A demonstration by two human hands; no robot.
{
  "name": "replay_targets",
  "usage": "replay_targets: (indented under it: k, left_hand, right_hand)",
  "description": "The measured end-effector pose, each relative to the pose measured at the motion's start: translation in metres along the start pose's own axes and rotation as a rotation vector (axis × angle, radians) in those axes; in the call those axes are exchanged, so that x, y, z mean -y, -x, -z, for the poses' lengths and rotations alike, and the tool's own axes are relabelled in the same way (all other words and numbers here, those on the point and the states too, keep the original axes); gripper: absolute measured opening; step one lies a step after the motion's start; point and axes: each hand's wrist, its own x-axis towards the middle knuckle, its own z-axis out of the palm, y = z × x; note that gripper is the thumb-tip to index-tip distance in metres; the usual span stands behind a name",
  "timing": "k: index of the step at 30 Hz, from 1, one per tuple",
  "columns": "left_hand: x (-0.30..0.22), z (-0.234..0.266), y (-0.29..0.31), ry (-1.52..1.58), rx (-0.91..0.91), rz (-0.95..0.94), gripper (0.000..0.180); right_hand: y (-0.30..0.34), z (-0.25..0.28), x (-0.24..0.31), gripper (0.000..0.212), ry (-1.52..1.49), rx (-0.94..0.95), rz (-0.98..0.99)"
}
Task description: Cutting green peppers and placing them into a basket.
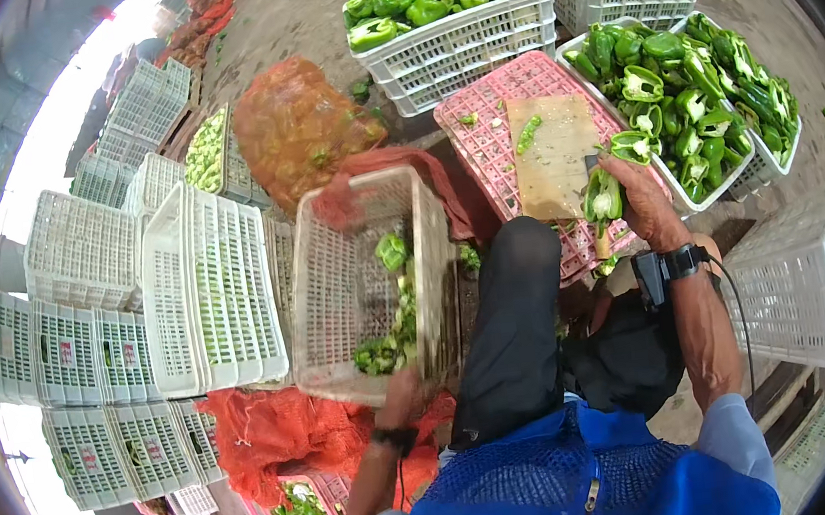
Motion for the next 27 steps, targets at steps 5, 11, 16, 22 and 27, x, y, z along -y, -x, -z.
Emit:
replay_targets:
  k: [5, 11, 16, 22, 27]
  left_hand:
    - [-0.026, 0.028, -0.138, -0.212, -0.259, -0.345, 0.037]
    - [-0.077, 0.032, -0.246, -0.35, -0.193, -0.246, 0.037]
    - [-0.113, 0.043, -0.219, -0.031, -0.099, -0.321, 0.042]
    - [-0.175, 0.121, -0.22, 0.427, 0.637, -0.301, 0.054]
    - [-0.194, 0.259, -0.208, -0.711, 0.071, -0.399, 0.051]
  right_hand:
    - [0.003, 0.008, -0.002, 0.044, -0.012, -0.057, 0.031]
    - [-0.007, 0.011, -0.008, 0.041, -0.013, -0.057, 0.038]
    - [-0.017, 0.002, -0.008, 0.037, 0.087, 0.006, 0.064]
    - [-0.015, -0.006, 0.001, 0.054, 0.276, -0.039, -0.014]
    - [-0.012, 0.001, -0.001, 0.05, 0.436, -0.035, -0.004]
